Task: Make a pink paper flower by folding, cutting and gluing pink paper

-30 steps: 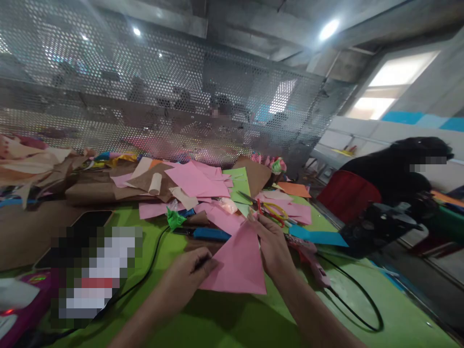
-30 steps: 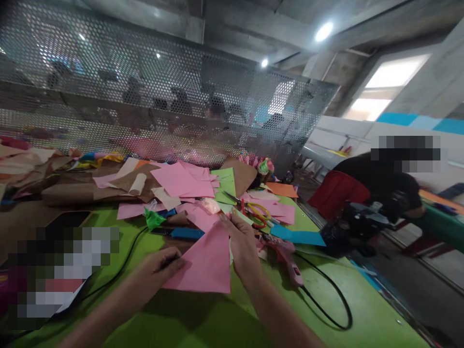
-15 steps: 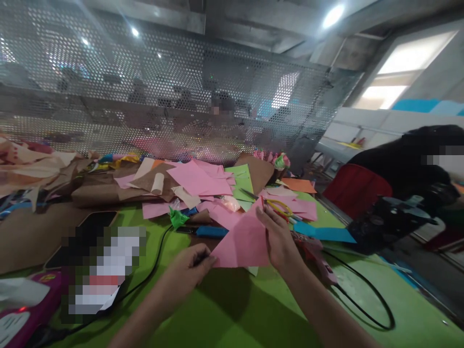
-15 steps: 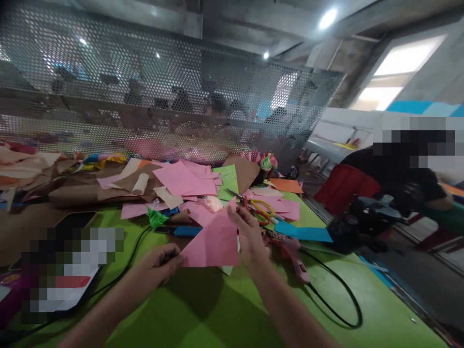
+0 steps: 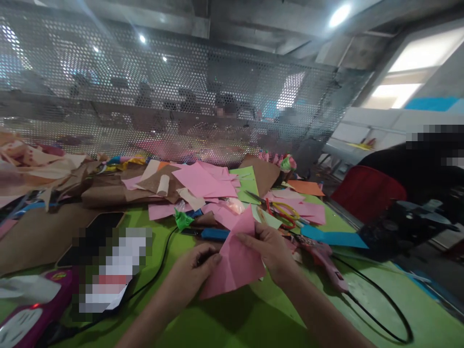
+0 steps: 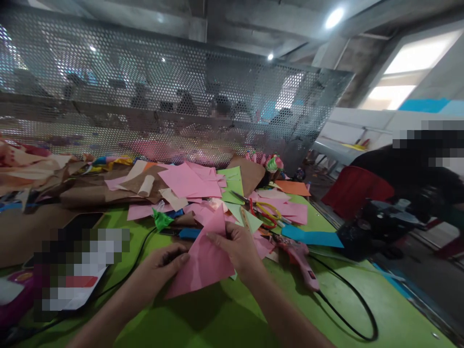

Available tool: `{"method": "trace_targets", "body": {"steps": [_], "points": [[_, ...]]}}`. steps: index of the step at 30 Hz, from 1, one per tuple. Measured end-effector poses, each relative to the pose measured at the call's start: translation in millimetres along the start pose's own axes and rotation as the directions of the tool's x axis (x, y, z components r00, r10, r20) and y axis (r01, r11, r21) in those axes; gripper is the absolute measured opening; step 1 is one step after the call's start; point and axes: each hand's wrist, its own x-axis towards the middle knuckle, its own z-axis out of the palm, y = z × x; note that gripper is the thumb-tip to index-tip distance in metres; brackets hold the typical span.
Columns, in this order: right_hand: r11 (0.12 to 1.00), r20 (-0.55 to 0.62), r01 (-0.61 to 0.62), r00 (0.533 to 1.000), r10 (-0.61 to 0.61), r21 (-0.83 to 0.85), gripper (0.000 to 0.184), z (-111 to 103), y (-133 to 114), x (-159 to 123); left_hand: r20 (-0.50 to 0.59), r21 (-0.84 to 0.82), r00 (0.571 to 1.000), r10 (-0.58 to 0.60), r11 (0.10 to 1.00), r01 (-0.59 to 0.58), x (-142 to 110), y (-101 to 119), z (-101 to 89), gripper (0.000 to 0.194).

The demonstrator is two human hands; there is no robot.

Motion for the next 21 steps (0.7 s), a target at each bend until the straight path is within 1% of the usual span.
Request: {"method": "trace_targets", "body": {"steps": [2, 3, 6, 8, 10, 14, 19, 21], "points": [[0.998, 0.016, 0.026, 1.0, -0.025, -0.064, 0.029, 0, 0, -1, -0.047, 0.019, 0.999, -0.009, 1.0, 0.01, 1, -3, 0.8, 0.022], [0.996, 0.016, 0.058, 0.998, -0.057, -0.072, 0.029, -1, -1, -1, -0.074, 0.031, 0.997, -0.013, 0.999, 0.015, 2, -4, 0.8, 0.023], [0.977, -0.046, 0.191, 0.979, -0.196, -0.095, 0.03, -4, -7, -2, -0.163, 0.044, 0.986, -0.018, 0.999, 0.025, 4, -6, -0.7, 0.023], [0.957, -0.089, 0.242, 0.962, -0.258, -0.161, 0.025, -7, -10, -2, -0.229, 0.054, 0.973, -0.026, 0.998, 0.039, 5, -6, -2.2, 0.023], [0.945, -0.081, 0.243, 0.961, -0.266, -0.217, 0.021, -7, -10, -1, -0.277, 0.067, 0.961, -0.024, 0.997, 0.044, 5, -5, -3.5, 0.022], [0.942, -0.015, 0.226, 0.971, -0.237, -0.248, 0.019, -6, -5, 0, -0.302, 0.071, 0.953, -0.015, 0.997, 0.038, 4, -7, -4.4, 0.022], [0.929, 0.011, 0.229, 0.972, -0.236, -0.29, 0.016, -6, -1, 2, -0.326, 0.18, 0.945, 0.003, 0.982, 0.059, 4, -10, -3.9, 0.024], [0.919, 0.006, 0.233, 0.97, -0.243, -0.319, 0.015, -5, -1, 2, -0.338, 0.209, 0.941, 0.027, 0.977, 0.047, 4, -10, -3.2, 0.024]]}}
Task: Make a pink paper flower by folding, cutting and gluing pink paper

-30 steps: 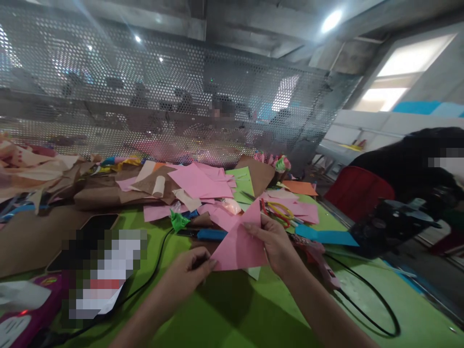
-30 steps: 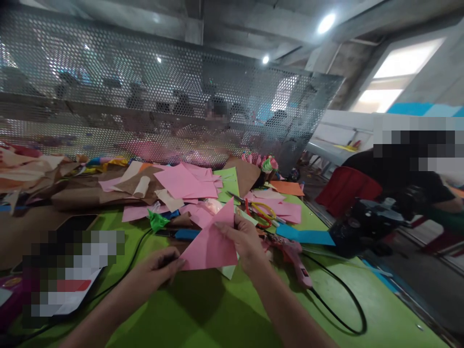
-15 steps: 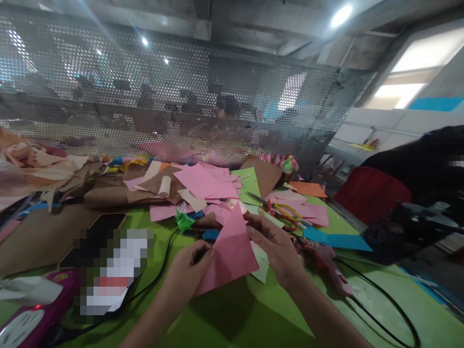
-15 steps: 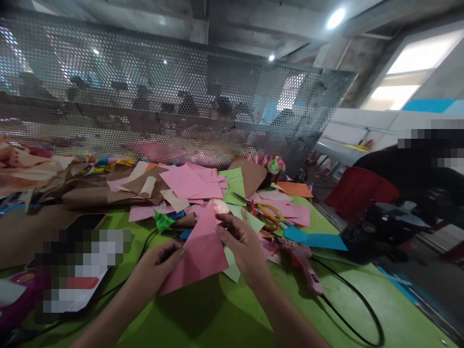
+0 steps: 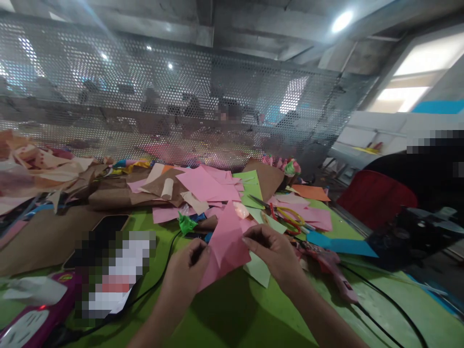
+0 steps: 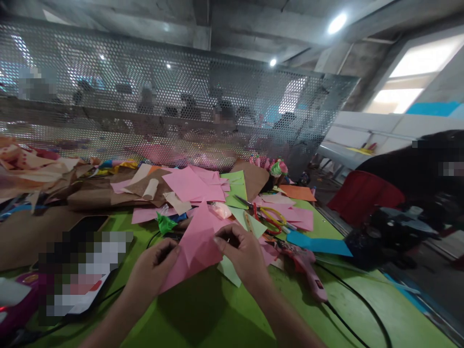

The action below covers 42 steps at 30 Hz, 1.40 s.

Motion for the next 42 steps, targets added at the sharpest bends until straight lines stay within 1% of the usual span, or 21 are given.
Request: {"method": "trace_targets", "body": {"steps": [3, 6, 8, 10, 12, 15, 18, 21, 24, 27, 30, 33, 35, 38, 40, 42], "points": [[0.995, -0.038, 0.029, 0.999, -0.032, -0.094, 0.013, 0, -2, -2, -0.04, 0.02, 0.998, 0.048, 0.999, -0.047, -1, 0, 1.0, 0.024], [0.967, -0.097, 0.122, 0.985, -0.146, -0.222, 0.009, 1, -5, -5, -0.073, 0.044, 0.995, 0.067, 0.997, -0.064, -2, 1, 1.5, 0.024], [0.941, -0.108, 0.187, 0.968, -0.225, -0.283, 0.005, 2, -6, -6, -0.079, 0.06, 0.995, 0.066, 0.996, -0.061, -2, 0, 1.5, 0.024], [0.92, -0.1, 0.229, 0.957, -0.272, -0.317, 0.001, 2, -7, -7, -0.078, 0.078, 0.995, 0.066, 0.995, -0.06, -2, 0, 1.3, 0.025], [0.92, -0.096, 0.234, 0.956, -0.276, -0.316, 0.002, 3, -5, -8, -0.079, 0.087, 0.995, 0.068, 0.994, -0.061, -1, -1, 1.1, 0.025], [0.963, -0.085, 0.167, 0.978, -0.189, -0.213, 0.006, 4, -3, -7, -0.075, 0.078, 0.995, 0.071, 0.995, -0.065, 0, -1, 1.2, 0.025], [0.998, -0.001, 0.054, 0.999, -0.054, -0.027, 0.015, 6, -3, -6, -0.068, 0.067, 0.995, 0.067, 0.996, -0.062, -1, 0, 2.2, 0.026], [0.986, 0.125, -0.108, 0.988, 0.092, 0.13, 0.029, 10, -7, -7, -0.06, 0.073, 0.996, 0.069, 0.995, -0.065, -2, 1, 3.6, 0.026], [0.944, 0.187, -0.234, 0.963, 0.193, 0.232, 0.034, 13, -11, -10, -0.084, 0.082, 0.993, 0.086, 0.993, -0.079, -4, 3, 4.7, 0.025], [0.922, 0.219, -0.258, 0.955, 0.199, 0.289, 0.035, 15, -11, -12, -0.099, 0.089, 0.991, 0.095, 0.992, -0.086, -5, 6, 4.6, 0.025], [0.938, 0.204, -0.225, 0.963, 0.173, 0.264, 0.037, 16, -9, -13, -0.056, 0.129, 0.992, 0.114, 0.986, -0.106, -6, 9, 3.6, 0.025], [0.925, 0.242, -0.261, 0.95, 0.196, 0.275, 0.038, 17, -10, -16, -0.052, 0.195, 0.99, 0.129, 0.974, -0.116, -7, 9, 3.5, 0.021], [0.893, 0.29, -0.304, 0.934, 0.209, 0.332, 0.034, 18, -12, -18, -0.054, 0.216, 0.989, 0.14, 0.968, -0.126, -8, 9, 4.0, 0.02], [0.81, 0.34, -0.365, 0.914, 0.22, 0.459, 0.03, 20, -16, -19, -0.037, 0.231, 0.985, 0.167, 0.961, -0.155, -7, 9, 4.9, 0.019], [0.761, 0.343, -0.401, 0.906, 0.247, 0.51, 0.03, 21, -17, -20, -0.038, 0.245, 0.983, 0.18, 0.955, -0.165, -7, 10, 4.9, 0.018], [0.728, 0.322, -0.428, 0.9, 0.293, 0.536, 0.031, 21, -16, -19, -0.045, 0.259, 0.981, 0.186, 0.951, -0.169, -7, 11, 4.6, 0.016]]}}
